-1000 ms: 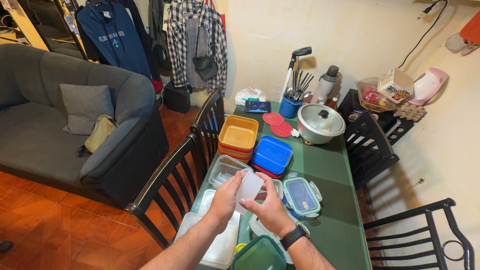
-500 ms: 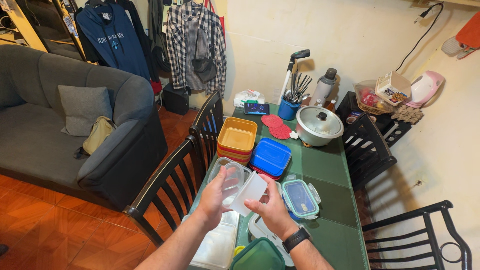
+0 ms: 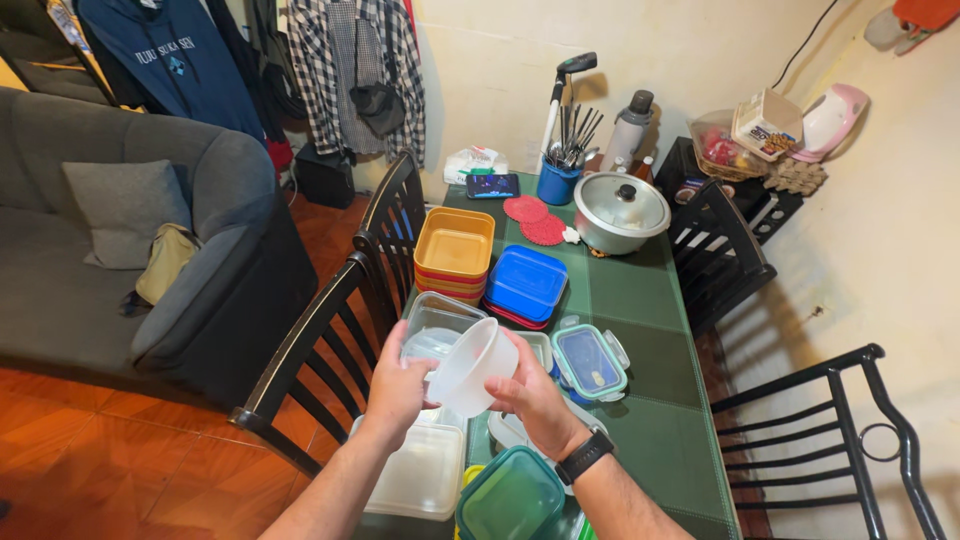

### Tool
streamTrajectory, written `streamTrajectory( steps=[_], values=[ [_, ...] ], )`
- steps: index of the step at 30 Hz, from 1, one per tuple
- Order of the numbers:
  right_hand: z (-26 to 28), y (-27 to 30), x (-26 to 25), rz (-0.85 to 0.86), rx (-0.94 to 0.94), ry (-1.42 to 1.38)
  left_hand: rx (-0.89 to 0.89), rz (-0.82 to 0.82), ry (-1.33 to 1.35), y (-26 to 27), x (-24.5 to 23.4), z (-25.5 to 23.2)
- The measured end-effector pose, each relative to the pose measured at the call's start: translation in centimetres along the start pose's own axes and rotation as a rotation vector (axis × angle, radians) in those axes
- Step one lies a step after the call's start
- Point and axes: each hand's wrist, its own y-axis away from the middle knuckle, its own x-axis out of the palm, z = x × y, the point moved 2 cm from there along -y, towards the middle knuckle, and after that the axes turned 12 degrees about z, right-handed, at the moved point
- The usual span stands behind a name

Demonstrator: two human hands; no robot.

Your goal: The person sorts and stacks various plastic food containers and lids on a dining table. They open and close containers, match lids to bases, and arrange them into neat piles by size and color.

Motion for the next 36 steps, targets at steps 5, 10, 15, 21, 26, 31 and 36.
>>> streamTrajectory(
  steps=[5,10,15,21,26,31,36],
  values=[
    [0.9,0.2,0.5,0.074,0.008,-0.101,-0.099,0.196,0.237,0.8,0.9,-0.1],
    [0.1,0.1,-0.6,0.085,0.061,-0.138,-0.240,0.305,0.148,1.4,1.1,0.2],
    [-1.0,-1.0,-3.6,-0.084,0.002,0.165,-0.215,0.224,0.198,0.1,0.5,0.8],
    [-1.9,-2.3,-5.8,-0.324,0.207,0.121,-0.082,0.315,0.134,-3.6,2.1,0.1],
    [0.4,-3.4,-9.5,-0.533,0.132,-0.066,0.045,0.447,0.148,-7.6,5.5,-1.5],
    [0.9,-2.5,-15.0,-0.643,-0.030,0.056,0.267,0.381,-0.147,-10.5,8.9,-2.9],
    [-3.5,1.6,-23.3,-0.864,0.125,0.147,0.168,0.100,-0.739,-12.4,8.4,-1.6]
  ],
)
